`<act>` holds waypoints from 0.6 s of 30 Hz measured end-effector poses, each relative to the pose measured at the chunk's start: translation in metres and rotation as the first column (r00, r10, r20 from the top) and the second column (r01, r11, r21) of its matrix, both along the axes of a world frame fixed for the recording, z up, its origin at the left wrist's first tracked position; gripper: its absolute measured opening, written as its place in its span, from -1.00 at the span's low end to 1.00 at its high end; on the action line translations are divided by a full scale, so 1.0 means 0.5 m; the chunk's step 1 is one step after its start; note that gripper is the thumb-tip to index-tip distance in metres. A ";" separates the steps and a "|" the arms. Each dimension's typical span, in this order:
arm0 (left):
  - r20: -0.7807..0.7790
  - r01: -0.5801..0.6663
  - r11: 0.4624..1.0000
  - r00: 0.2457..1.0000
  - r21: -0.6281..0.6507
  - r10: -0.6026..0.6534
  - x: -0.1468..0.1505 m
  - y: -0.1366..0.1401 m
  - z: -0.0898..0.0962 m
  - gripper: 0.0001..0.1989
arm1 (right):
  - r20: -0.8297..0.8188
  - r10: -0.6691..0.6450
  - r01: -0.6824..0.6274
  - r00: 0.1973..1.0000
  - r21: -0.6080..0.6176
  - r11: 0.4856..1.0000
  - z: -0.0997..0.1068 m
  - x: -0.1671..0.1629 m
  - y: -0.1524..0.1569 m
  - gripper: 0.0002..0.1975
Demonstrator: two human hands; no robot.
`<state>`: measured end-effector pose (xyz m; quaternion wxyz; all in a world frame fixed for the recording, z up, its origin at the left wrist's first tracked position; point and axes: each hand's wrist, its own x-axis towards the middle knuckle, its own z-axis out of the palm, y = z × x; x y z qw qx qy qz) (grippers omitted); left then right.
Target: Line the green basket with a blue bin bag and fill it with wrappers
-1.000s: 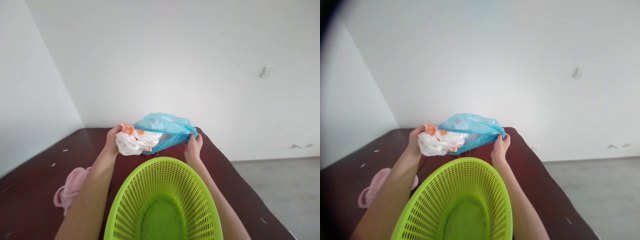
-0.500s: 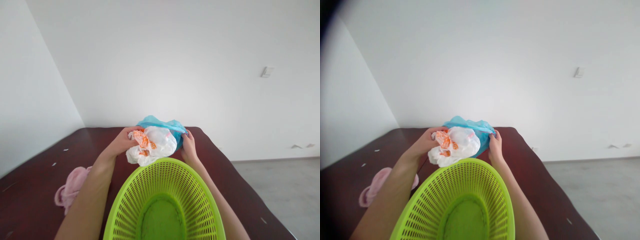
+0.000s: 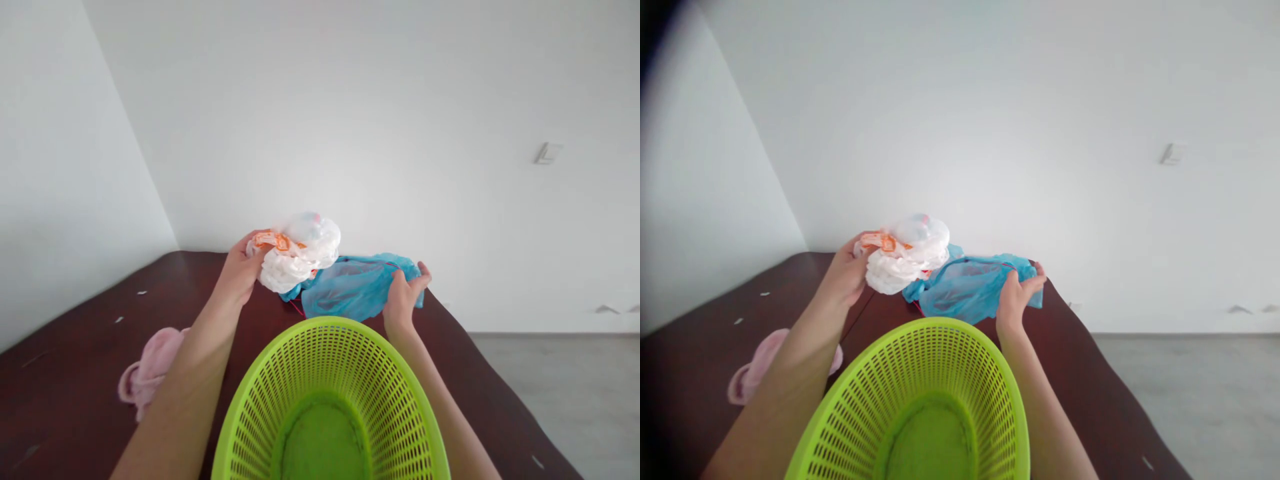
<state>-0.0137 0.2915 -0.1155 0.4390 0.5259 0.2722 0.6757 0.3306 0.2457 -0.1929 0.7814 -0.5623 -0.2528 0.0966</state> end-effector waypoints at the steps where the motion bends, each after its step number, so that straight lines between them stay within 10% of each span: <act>1: -0.030 -0.035 0.999 0.999 -0.024 0.034 0.004 0.001 -0.003 -0.35 | 0.099 -0.027 0.029 0.995 -0.018 0.999 0.011 0.000 -0.008 -0.17; 12: -0.138 0.090 0.994 0.986 -0.060 -0.097 0.032 -0.037 0.003 -0.53 | 0.755 0.122 0.191 0.644 -0.314 0.930 0.108 -0.007 -0.139 -0.46; 15: -0.189 0.120 0.991 0.973 -0.060 -0.129 0.036 -0.042 0.003 -0.55 | 0.679 0.230 -0.033 0.697 -0.290 0.957 0.123 -0.029 -0.154 -0.46; 18: -0.164 0.230 0.971 0.958 -0.060 -0.236 0.045 -0.042 -0.001 -0.51 | 0.343 0.561 -0.486 0.754 -0.284 0.827 0.129 -0.060 -0.147 -0.28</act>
